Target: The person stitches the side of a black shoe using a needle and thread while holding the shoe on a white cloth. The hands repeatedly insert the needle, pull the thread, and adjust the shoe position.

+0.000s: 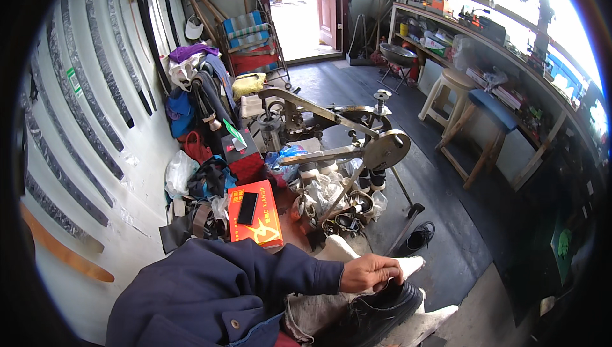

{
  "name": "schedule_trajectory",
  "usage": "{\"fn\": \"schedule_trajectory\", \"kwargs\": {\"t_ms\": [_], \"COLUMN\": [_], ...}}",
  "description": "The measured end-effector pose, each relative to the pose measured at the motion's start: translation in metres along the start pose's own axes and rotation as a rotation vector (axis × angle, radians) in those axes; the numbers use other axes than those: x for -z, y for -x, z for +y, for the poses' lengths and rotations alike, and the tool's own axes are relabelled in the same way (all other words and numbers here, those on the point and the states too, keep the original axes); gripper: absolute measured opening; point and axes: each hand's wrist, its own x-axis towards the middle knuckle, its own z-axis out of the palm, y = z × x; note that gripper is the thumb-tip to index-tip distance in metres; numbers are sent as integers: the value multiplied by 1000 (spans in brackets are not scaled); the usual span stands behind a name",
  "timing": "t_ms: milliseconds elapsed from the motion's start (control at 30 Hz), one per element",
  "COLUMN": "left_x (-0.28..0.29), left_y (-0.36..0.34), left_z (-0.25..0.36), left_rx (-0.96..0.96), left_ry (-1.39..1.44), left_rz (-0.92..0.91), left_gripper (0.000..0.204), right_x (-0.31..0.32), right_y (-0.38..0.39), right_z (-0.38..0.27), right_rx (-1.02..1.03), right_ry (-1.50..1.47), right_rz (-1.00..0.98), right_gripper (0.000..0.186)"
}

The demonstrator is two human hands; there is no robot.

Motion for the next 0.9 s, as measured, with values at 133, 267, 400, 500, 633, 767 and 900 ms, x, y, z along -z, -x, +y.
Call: {"fn": "schedule_trajectory", "kwargs": {"t_ms": [133, 267, 400, 500, 633, 767, 900], "left_x": [34, 58, 73, 87, 130, 164, 184], "left_y": [-17, -29, -35, -42, -49, -44, -35], "left_z": [5, 12, 21, 31, 45, 44, 47], "left_rx": [-84, -157, -107, -176, -217, -106, -91], "left_ry": [-17, 10, 70, 82, 102, 177, 39], "left_rz": [121, 186, 224, 364, 540, 666, 671], "left_gripper": [31, 31, 29, 28, 24, 27, 29], "right_x": [-2, -6, -17, -22, -27, -26, -28], "right_y": [-2, -1, -2, -4, -6, 1, 3], "right_z": [13, 8, -5, -9, -7, 1, 6], "right_rx": [294, 310, 312, 357, 313, 303, 357], "right_ry": [548, 616, 636, 609, 710, 640, 642], "right_rz": [4, -36, -35, -15, 129, 158, 183], "right_gripper": [25, 28, 31, 33, 34, 31, 31]}}
